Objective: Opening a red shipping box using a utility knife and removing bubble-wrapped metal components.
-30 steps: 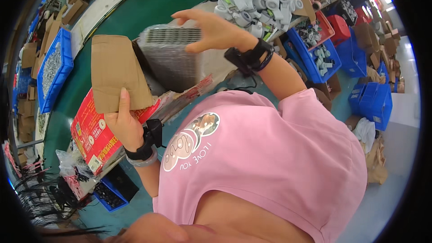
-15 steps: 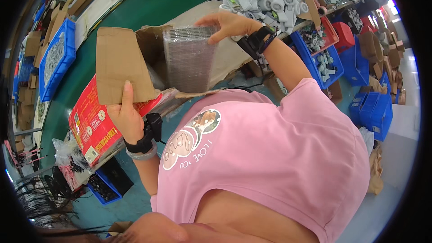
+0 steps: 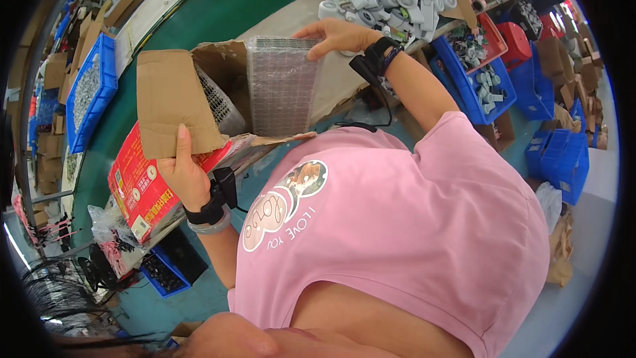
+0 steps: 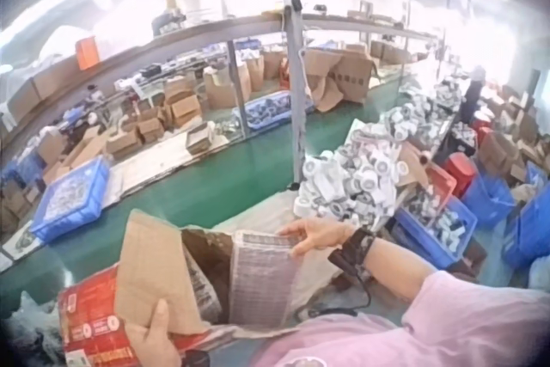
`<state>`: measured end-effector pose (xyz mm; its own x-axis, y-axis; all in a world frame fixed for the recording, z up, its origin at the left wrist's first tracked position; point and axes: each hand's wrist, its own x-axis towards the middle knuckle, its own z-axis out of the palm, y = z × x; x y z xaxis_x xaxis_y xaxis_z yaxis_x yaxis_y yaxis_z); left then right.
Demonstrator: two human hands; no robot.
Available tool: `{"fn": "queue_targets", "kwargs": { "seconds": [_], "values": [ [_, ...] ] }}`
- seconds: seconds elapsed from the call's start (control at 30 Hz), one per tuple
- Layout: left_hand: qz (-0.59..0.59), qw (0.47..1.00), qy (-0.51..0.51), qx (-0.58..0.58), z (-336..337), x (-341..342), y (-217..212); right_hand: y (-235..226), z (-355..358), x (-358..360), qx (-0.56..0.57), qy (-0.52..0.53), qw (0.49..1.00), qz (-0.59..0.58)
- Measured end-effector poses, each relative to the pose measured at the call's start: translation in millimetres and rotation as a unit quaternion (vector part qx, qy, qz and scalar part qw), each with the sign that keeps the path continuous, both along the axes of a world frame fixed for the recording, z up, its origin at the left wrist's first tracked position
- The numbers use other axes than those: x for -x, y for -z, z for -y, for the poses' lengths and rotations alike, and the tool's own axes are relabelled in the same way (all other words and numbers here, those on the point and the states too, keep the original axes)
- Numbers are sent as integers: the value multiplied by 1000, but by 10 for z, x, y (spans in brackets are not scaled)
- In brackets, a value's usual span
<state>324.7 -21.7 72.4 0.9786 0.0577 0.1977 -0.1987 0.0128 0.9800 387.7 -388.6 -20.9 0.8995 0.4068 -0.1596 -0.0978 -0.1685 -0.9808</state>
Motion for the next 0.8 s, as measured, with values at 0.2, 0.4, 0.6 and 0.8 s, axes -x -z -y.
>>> {"fn": "queue_targets", "kwargs": {
  "seconds": [0.2, 0.4, 0.6, 0.8],
  "values": [
    [45, 999, -20, -19, 15, 2, 34, -5, 23, -18, 10, -11, 1000, 7],
    [-3, 998, -4, 66, -13, 13, 35, -27, -50, 2, -36, -5, 999, 11],
    [-13, 996, -12, 90, -19, 10, 35, -84, -103, 22, 203, -36, 970, 126],
    [-24, 998, -33, 51, -72, 1, 55, -115, 28, 483, 108, 116, 978, 134]
  ]
}}
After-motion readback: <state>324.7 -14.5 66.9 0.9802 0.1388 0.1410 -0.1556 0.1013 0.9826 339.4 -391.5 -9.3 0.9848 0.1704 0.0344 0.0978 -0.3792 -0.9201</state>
